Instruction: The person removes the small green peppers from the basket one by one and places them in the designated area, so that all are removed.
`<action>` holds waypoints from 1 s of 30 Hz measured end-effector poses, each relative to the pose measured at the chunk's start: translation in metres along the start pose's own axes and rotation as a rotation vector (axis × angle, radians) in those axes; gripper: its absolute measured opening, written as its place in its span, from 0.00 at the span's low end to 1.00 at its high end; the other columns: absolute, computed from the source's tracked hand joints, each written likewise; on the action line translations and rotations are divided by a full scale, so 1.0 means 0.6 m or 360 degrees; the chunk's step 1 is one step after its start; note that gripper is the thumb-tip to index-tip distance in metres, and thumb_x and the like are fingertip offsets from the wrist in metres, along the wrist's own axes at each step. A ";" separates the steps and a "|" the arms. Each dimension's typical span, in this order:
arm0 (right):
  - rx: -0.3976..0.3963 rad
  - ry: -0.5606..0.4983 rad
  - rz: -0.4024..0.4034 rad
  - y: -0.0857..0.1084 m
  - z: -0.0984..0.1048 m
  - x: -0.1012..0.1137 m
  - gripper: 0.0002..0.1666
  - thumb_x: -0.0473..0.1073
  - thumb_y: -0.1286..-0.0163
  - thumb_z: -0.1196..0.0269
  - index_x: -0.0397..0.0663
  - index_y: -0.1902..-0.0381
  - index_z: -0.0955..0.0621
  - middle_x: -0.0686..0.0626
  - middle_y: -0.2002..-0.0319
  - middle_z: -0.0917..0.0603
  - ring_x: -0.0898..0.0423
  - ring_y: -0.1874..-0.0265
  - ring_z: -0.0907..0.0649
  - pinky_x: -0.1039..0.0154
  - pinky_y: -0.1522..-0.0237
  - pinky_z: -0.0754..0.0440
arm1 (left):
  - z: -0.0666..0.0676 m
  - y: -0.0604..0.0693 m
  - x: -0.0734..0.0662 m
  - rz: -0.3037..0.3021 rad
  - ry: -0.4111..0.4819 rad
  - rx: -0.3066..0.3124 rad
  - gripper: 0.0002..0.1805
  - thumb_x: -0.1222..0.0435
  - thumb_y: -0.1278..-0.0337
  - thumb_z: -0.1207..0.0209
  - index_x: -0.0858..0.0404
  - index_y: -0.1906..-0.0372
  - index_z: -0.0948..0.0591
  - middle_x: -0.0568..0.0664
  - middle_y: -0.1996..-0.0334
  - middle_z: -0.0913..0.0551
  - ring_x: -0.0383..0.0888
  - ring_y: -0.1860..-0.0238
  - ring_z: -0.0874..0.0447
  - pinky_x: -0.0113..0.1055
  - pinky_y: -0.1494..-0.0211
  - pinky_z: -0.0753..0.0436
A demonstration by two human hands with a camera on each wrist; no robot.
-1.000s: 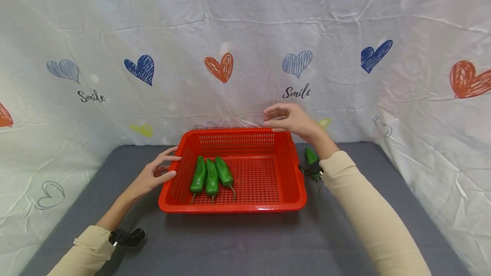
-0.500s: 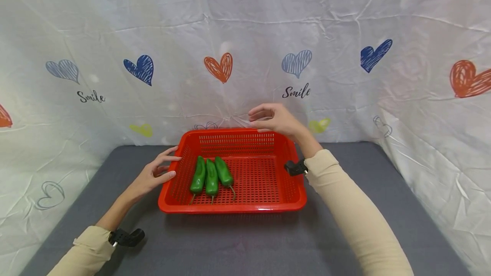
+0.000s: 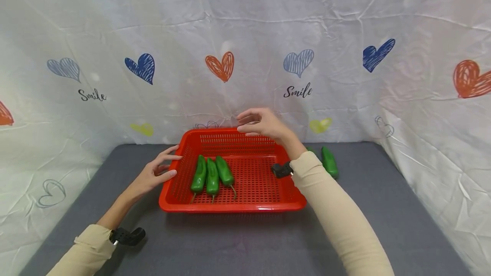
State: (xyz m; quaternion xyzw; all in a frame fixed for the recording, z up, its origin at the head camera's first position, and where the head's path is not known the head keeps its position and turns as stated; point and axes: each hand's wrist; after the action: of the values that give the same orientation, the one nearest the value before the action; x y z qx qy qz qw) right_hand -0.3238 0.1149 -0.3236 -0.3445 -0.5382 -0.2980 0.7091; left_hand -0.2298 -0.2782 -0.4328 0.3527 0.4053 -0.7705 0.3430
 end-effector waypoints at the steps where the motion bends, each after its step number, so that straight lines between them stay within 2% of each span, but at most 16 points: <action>1: 0.0002 -0.0014 -0.0008 -0.002 -0.003 -0.002 0.22 0.30 0.32 0.31 0.33 0.42 0.20 0.31 0.42 0.22 0.39 0.48 0.18 0.37 0.44 0.24 | 0.000 0.000 0.000 0.0004 0.0006 0.0000 0.24 0.76 0.32 0.41 0.68 0.33 0.26 0.57 0.22 0.46 0.64 0.40 0.24 0.42 0.42 0.20; 4: 0.0013 -0.0035 -0.0037 -0.010 -0.013 -0.010 0.22 0.31 0.32 0.31 0.33 0.41 0.20 0.33 0.42 0.21 0.39 0.47 0.18 0.39 0.44 0.24 | 0.001 -0.001 -0.002 0.0022 0.0020 -0.0003 0.24 0.76 0.32 0.41 0.67 0.33 0.26 0.56 0.22 0.46 0.63 0.41 0.23 0.40 0.43 0.20; 10: 0.0039 -0.0062 -0.0077 -0.025 -0.035 -0.030 0.22 0.32 0.32 0.31 0.34 0.41 0.20 0.33 0.42 0.21 0.35 0.46 0.19 0.45 0.49 0.18 | 0.000 0.000 -0.002 0.0007 0.0013 0.0011 0.24 0.76 0.32 0.41 0.69 0.32 0.27 0.59 0.22 0.48 0.65 0.41 0.24 0.41 0.44 0.19; 12: 0.0041 -0.0081 -0.0092 -0.029 -0.041 -0.036 0.21 0.32 0.32 0.31 0.36 0.42 0.19 0.31 0.41 0.22 0.33 0.45 0.20 0.44 0.48 0.19 | 0.000 0.000 -0.003 0.0010 0.0006 0.0011 0.24 0.75 0.31 0.41 0.69 0.32 0.27 0.59 0.22 0.48 0.66 0.41 0.24 0.41 0.43 0.19; 20: 0.0095 -0.0129 -0.0197 -0.041 -0.061 -0.058 0.27 0.31 0.30 0.33 0.26 0.37 0.25 0.30 0.40 0.24 0.29 0.41 0.25 0.38 0.42 0.25 | 0.000 0.002 -0.002 0.0014 -0.0035 -0.0007 0.24 0.75 0.32 0.40 0.67 0.33 0.25 0.58 0.22 0.46 0.64 0.40 0.24 0.49 0.42 0.21; 25: 0.0171 -0.0156 -0.0332 -0.046 -0.070 -0.080 0.28 0.32 0.28 0.34 0.27 0.34 0.27 0.33 0.42 0.21 0.29 0.38 0.27 0.37 0.40 0.28 | 0.000 0.002 -0.004 0.0015 -0.0034 0.0002 0.24 0.75 0.32 0.40 0.68 0.33 0.26 0.58 0.22 0.46 0.65 0.40 0.24 0.46 0.42 0.20; 30: 0.0217 -0.0160 -0.0423 -0.048 -0.078 -0.103 0.29 0.33 0.28 0.35 0.28 0.33 0.27 0.35 0.44 0.18 0.32 0.39 0.25 0.38 0.40 0.27 | 0.001 0.002 -0.007 0.0020 -0.0021 -0.0002 0.24 0.75 0.32 0.40 0.68 0.33 0.26 0.57 0.22 0.46 0.64 0.40 0.24 0.45 0.42 0.20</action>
State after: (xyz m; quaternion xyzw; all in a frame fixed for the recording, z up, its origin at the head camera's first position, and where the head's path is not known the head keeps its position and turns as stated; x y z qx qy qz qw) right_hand -0.3357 0.0635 -0.3874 -0.2359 -0.6328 -0.3345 0.6573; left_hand -0.2267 -0.2781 -0.4295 0.3500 0.4014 -0.7703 0.3507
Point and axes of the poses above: each hand's wrist, its own y-axis away from the middle knuckle, its own z-axis out of the back of the hand, x = y × z
